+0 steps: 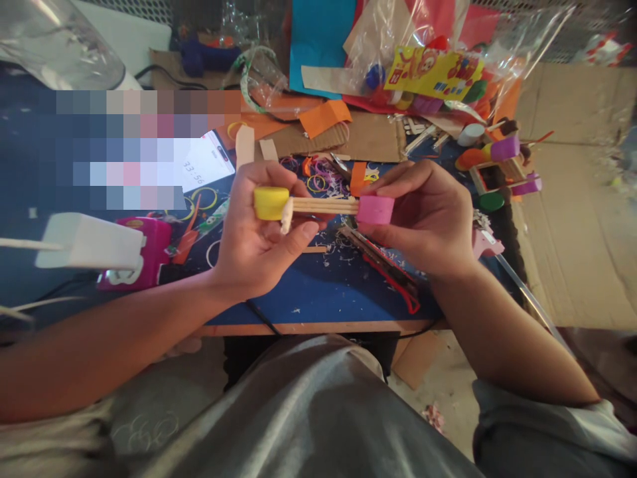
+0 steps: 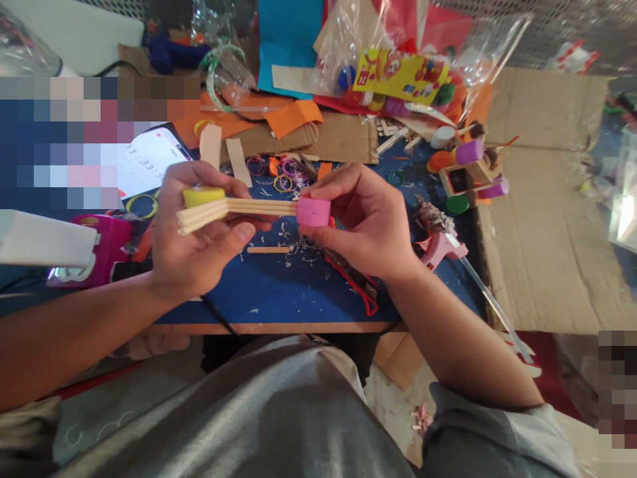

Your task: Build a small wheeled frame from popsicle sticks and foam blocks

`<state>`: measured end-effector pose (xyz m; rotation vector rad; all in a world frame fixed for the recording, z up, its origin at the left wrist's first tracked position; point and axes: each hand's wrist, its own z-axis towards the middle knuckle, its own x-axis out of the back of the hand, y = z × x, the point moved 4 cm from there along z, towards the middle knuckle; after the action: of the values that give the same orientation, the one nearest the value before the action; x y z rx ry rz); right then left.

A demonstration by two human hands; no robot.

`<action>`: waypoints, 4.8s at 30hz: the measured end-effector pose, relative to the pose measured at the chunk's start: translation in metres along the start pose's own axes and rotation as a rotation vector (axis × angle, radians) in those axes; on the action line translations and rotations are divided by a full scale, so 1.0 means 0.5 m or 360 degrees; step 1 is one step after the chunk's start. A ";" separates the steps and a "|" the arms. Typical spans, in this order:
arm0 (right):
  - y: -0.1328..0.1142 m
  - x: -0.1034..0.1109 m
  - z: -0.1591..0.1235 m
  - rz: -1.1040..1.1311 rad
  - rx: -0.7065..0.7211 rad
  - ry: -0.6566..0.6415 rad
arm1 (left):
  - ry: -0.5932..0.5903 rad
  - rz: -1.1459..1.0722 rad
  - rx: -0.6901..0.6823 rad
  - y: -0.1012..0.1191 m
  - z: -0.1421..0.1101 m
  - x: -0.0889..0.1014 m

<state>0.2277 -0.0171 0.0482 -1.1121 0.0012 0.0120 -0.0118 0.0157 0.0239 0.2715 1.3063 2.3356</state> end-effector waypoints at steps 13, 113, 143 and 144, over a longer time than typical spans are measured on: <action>0.022 0.047 0.018 0.0130 -0.0271 0.0021 | -0.0022 0.0027 0.0110 -0.024 0.004 0.001; 0.027 0.039 0.014 0.0213 -0.0384 0.0151 | 0.0136 0.0141 0.0089 -0.013 0.016 0.029; 0.023 0.035 0.011 0.0149 -0.0400 0.0135 | 0.0094 0.0145 -0.0032 -0.020 0.014 0.029; 0.022 0.036 0.011 0.0140 -0.0367 0.0131 | 0.0091 0.0159 -0.0092 -0.021 0.014 0.028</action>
<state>0.2454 -0.0072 0.0405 -1.3417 0.1253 0.0459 -0.0187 0.0323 0.0182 0.2590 1.2762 2.4770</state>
